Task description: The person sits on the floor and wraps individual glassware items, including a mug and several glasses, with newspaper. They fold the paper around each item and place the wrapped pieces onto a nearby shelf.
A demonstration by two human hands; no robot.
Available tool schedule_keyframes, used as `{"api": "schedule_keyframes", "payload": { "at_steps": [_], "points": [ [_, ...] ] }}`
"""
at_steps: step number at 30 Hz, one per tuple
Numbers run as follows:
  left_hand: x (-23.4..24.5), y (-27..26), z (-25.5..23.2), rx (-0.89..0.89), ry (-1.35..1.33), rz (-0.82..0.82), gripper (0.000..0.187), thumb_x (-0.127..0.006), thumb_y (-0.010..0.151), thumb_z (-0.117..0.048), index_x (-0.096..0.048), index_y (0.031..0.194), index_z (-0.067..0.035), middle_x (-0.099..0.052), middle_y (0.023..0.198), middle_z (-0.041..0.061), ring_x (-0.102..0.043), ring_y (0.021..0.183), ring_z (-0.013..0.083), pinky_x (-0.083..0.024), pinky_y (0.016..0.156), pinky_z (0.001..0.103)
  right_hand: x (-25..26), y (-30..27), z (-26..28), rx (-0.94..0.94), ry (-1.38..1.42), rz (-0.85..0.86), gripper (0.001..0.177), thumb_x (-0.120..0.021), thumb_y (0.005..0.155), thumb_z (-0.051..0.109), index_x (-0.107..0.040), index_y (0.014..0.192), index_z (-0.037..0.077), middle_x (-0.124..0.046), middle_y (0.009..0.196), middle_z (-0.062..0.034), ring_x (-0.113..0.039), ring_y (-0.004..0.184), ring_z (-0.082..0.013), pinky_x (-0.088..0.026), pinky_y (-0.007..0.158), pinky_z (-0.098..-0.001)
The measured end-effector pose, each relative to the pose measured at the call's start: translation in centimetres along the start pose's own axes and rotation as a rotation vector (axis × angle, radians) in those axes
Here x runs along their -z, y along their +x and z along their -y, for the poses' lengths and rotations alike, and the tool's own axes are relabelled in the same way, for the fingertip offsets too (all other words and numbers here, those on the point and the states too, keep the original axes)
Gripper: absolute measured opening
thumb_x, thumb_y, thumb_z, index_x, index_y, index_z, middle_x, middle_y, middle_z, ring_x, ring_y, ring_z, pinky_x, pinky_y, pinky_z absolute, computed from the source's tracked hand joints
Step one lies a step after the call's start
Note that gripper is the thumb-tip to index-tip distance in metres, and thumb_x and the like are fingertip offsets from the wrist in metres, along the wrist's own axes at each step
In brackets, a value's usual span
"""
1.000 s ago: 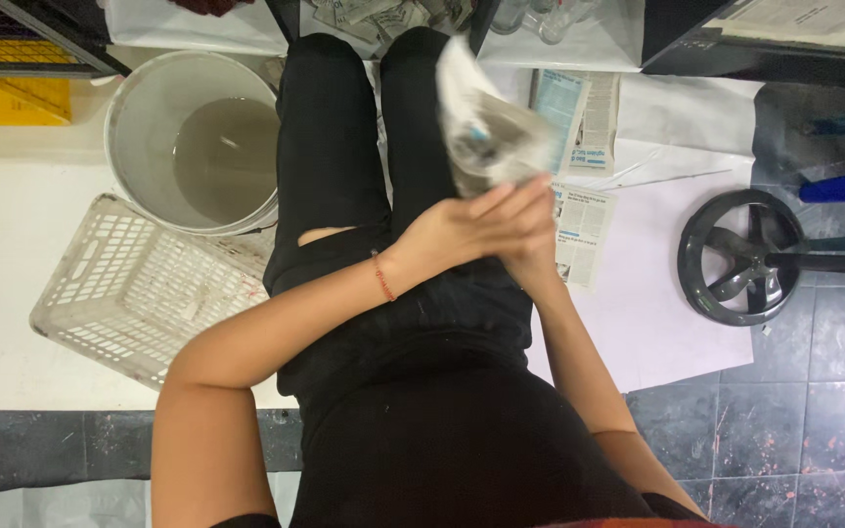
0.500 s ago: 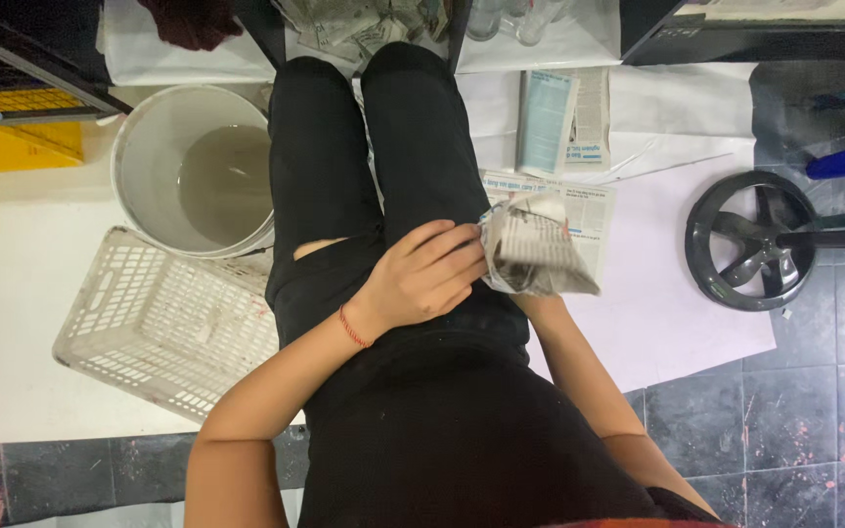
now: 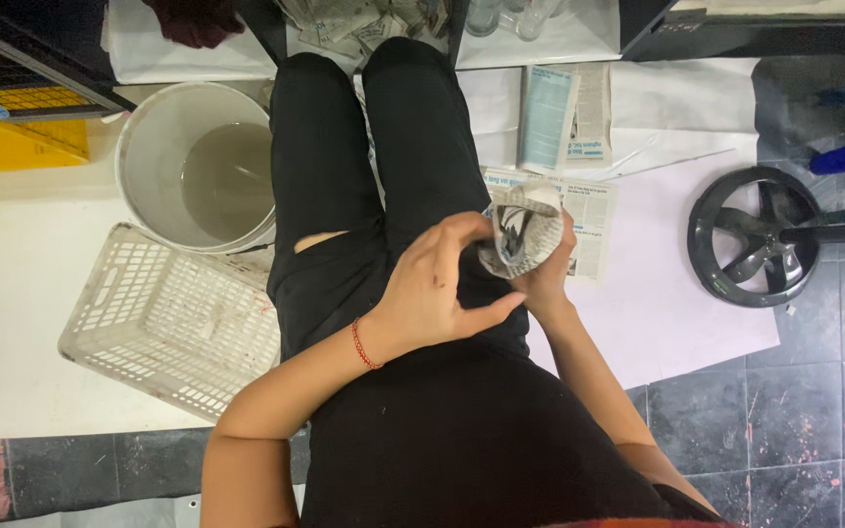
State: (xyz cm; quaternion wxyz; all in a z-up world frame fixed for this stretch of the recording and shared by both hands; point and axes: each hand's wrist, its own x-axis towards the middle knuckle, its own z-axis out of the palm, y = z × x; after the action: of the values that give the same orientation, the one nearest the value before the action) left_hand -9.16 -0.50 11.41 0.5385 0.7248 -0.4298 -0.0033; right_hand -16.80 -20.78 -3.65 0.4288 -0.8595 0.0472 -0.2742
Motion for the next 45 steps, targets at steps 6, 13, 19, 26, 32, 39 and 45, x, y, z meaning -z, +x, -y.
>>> {"api": "schedule_keyframes", "payload": {
  "at_steps": [6, 13, 19, 26, 32, 39, 45],
  "points": [
    [-1.6, 0.4, 0.7, -0.087, 0.417, 0.028, 0.03, -0.069, 0.095, -0.033, -0.072, 0.093, -0.003, -0.072, 0.094, 0.009, -0.065, 0.103, 0.0268, -0.047, 0.09, 0.04, -0.5, 0.4, 0.7, 0.274, -0.019, -0.027, 0.082, -0.088, 0.083, 0.007, -0.034, 0.145, 0.003, -0.052, 0.141, -0.0248, -0.055, 0.13, -0.0412, -0.048, 0.111, -0.0505],
    [-1.5, 0.7, -0.2, -0.043, 0.382, 0.062, 0.04, -0.067, 0.1, -0.039, -0.075, 0.09, -0.002, -0.069, 0.079, 0.01, -0.061, 0.084, 0.0256, -0.044, 0.074, 0.04, -0.2, 0.8, -0.2, 0.334, -0.022, -0.072, 0.086, -0.09, 0.084, 0.008, -0.03, 0.146, 0.007, -0.05, 0.144, -0.0242, -0.057, 0.13, -0.0399, -0.05, 0.109, -0.047],
    [0.6, 1.5, 0.2, 0.261, -0.13, -0.082, 0.039, -0.07, 0.099, -0.034, -0.062, 0.096, 0.004, -0.069, 0.076, 0.011, -0.07, 0.068, 0.0206, -0.055, 0.061, 0.033, 0.6, 1.6, 1.4, 0.286, -0.064, -0.059, 0.096, -0.098, 0.072, 0.01, -0.035, 0.143, 0.008, -0.052, 0.139, -0.0249, -0.059, 0.126, -0.0405, -0.051, 0.108, -0.0481],
    [0.4, 1.5, 1.4, 0.139, 0.01, -0.061, 0.024, -0.066, 0.103, -0.022, -0.071, 0.111, 0.0, -0.073, 0.108, 0.009, -0.063, 0.1, 0.0248, -0.052, 0.088, 0.037, 0.1, 1.9, 2.5, 0.319, -0.084, -0.086, 0.094, -0.096, 0.073, 0.003, -0.035, 0.145, 0.007, -0.053, 0.14, -0.0245, -0.058, 0.129, -0.0416, -0.051, 0.11, -0.0496],
    [-0.8, 1.0, 2.6, 0.104, 0.363, 0.013, 0.023, -0.078, 0.079, -0.017, -0.072, 0.099, -0.009, -0.062, 0.095, 0.003, -0.059, 0.091, 0.023, -0.048, 0.079, 0.037, 0.7, 2.6, 3.0, 0.407, -0.126, -0.067, 0.094, -0.097, 0.072, 0.006, -0.035, 0.144, 0.006, -0.054, 0.138, -0.0227, -0.058, 0.126, -0.0405, -0.051, 0.108, -0.0493],
    [-2.1, 1.6, 1.4, 0.068, 0.507, -0.009, 0.041, -0.087, 0.07, -0.019, -0.052, 0.091, -0.011, -0.054, 0.084, 0.002, -0.055, 0.081, 0.0225, -0.042, 0.071, 0.038, -0.1, 1.8, 3.4, 0.363, -0.067, -0.061, 0.09, -0.092, 0.077, 0.001, -0.033, 0.145, 0.007, -0.054, 0.141, -0.0227, -0.058, 0.129, -0.0411, -0.051, 0.11, -0.0492],
    [-0.1, 1.2, 1.1, -0.001, 0.438, 0.066, 0.028, -0.078, 0.08, -0.02, -0.066, 0.103, -0.01, -0.061, 0.088, 0.003, -0.059, 0.082, 0.0212, -0.05, 0.069, 0.035, 0.3, 2.1, 2.8, 0.323, -0.072, -0.016, 0.093, -0.092, 0.075, 0.004, -0.032, 0.145, 0.007, -0.054, 0.141, -0.024, -0.057, 0.128, -0.0433, -0.05, 0.108, -0.0503]
  ]
}}
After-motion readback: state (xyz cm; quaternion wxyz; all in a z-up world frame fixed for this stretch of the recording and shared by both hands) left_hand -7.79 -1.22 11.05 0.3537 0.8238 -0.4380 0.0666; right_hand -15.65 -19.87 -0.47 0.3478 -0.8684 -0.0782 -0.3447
